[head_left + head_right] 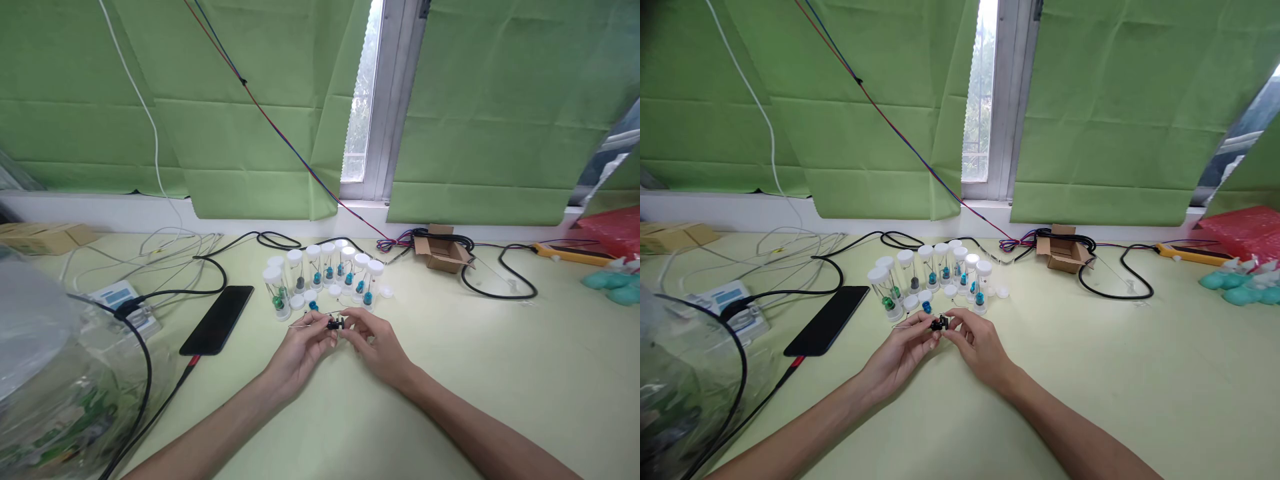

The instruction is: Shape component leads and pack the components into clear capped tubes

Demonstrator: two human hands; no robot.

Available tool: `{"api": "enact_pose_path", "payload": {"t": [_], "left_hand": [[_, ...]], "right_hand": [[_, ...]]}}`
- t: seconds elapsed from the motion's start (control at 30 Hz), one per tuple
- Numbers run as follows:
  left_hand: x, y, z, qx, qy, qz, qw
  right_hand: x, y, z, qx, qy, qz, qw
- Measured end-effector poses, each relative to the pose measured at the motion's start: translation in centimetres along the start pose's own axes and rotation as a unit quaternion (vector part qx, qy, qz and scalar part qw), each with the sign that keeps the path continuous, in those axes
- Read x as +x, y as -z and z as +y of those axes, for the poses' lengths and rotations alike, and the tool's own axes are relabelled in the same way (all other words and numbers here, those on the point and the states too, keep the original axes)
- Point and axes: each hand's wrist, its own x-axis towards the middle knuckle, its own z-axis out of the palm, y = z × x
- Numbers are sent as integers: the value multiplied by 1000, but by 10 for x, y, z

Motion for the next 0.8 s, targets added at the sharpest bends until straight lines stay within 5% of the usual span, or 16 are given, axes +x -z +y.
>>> {"api": "enact_pose_path", "payload": {"t": [0.8], "left_hand": [[-4, 2, -4, 94, -39, -75, 992]], "right_hand": [[0, 0, 0, -45, -18, -7, 999]]}}
